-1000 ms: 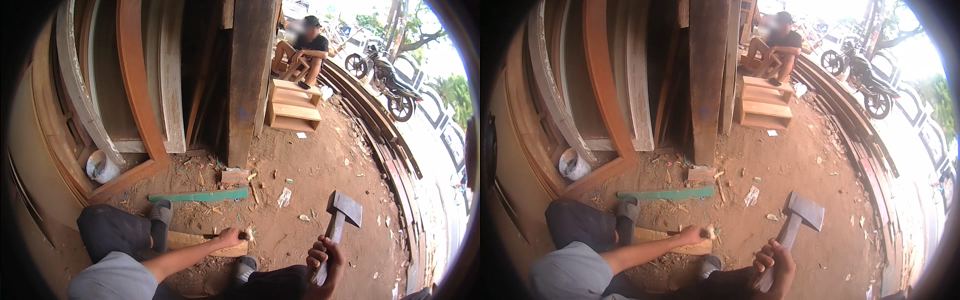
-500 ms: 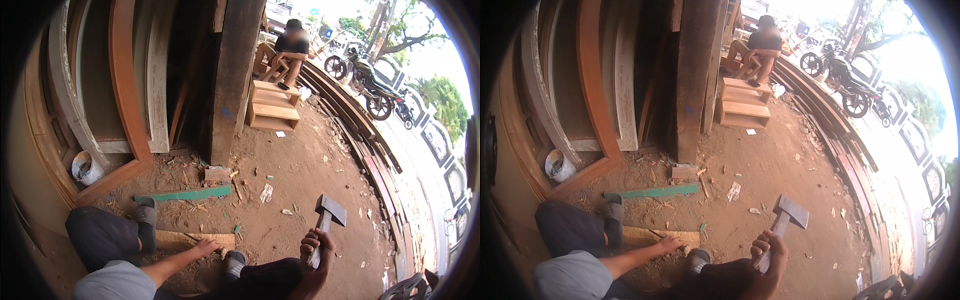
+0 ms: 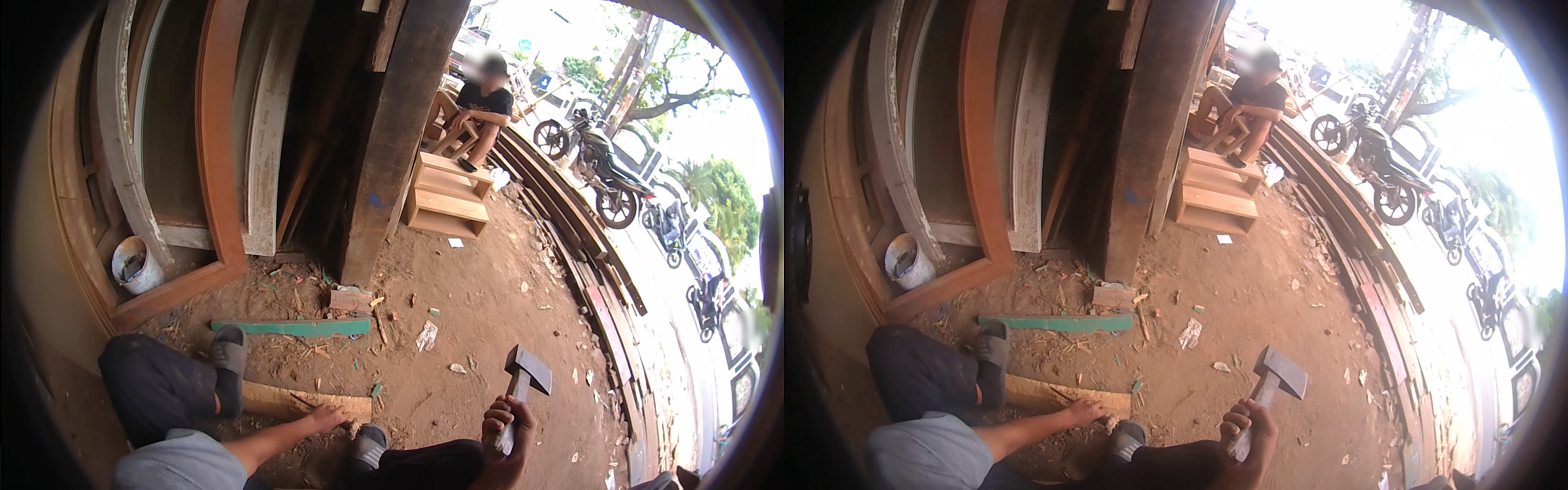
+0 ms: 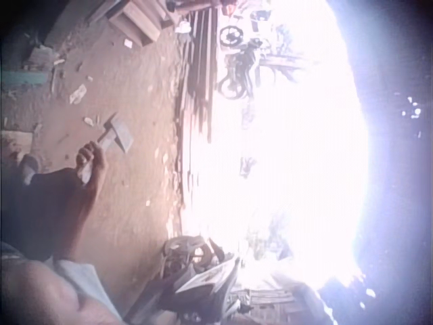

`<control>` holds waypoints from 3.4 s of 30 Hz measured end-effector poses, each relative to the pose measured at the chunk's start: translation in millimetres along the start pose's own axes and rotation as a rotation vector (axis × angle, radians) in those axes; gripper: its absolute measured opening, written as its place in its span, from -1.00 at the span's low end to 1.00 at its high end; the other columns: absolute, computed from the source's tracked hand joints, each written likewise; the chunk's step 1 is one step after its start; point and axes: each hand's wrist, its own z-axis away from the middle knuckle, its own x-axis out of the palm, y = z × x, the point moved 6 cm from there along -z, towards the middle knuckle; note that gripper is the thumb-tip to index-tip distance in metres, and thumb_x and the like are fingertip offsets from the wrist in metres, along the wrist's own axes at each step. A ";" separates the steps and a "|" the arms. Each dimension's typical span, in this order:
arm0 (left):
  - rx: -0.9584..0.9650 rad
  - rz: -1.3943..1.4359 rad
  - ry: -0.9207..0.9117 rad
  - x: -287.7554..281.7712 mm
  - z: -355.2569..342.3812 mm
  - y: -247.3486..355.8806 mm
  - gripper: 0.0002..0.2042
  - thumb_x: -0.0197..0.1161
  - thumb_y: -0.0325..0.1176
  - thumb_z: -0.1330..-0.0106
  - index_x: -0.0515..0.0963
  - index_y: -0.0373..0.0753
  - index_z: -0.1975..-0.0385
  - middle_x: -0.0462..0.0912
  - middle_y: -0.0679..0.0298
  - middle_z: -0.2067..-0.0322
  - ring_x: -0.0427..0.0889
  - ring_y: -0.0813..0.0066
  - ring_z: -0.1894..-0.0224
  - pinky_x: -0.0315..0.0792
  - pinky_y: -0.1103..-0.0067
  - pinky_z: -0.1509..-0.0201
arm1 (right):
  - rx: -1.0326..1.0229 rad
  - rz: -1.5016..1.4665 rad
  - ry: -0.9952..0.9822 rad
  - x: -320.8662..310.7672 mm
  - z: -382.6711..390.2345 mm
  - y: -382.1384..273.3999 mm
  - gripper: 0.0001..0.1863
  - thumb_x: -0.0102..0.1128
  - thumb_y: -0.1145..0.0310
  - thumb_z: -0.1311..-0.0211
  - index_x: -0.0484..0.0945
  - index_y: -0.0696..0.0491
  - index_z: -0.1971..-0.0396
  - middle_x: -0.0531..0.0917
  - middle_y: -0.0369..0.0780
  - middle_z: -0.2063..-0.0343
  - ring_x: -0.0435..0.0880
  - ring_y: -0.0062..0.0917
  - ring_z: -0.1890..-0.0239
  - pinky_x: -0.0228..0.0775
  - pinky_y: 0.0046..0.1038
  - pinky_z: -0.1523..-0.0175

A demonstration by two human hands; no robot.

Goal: The person sits on the ground and uses a small axe to repeatedly strike and shape a small piece of wood held in their left hand. Wood chips accumulate on the ground as the person continues to carve the wood.

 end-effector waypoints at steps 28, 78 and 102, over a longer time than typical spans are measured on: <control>-0.048 -0.031 -0.053 11.3 -3.1 3.4 -0.60 0.03 -0.43 0.01 0.35 -0.11 0.08 0.45 0.19 0.31 0.58 0.22 0.42 0.47 0.42 0.38 | 0.044 -0.062 -0.043 0.4 -6.7 -1.7 -0.85 -0.11 0.44 -0.14 0.31 0.22 0.36 0.35 -0.33 0.64 0.37 -0.67 0.65 0.24 -0.56 0.57; -0.182 0.194 -0.104 -17.3 6.2 -13.1 -0.64 0.11 -0.56 0.10 0.35 -0.18 0.22 0.45 0.00 0.28 0.55 -0.02 0.33 0.48 0.29 0.34 | 0.152 -0.148 -0.068 7.4 0.3 20.4 -0.88 -0.12 0.46 -0.13 0.27 0.20 0.36 0.30 -0.35 0.64 0.31 -0.71 0.66 0.17 -0.60 0.59; -0.607 0.888 0.424 -119.4 -40.1 -87.5 -0.76 0.19 -0.27 0.00 0.45 -0.28 0.40 0.55 0.30 0.50 0.53 0.49 0.38 0.39 0.51 0.26 | 0.016 -0.051 -0.208 -7.6 31.1 -11.9 -0.84 -0.45 0.38 -0.33 0.12 0.14 0.26 0.13 -0.36 0.56 0.16 -0.71 0.57 0.06 -0.67 0.47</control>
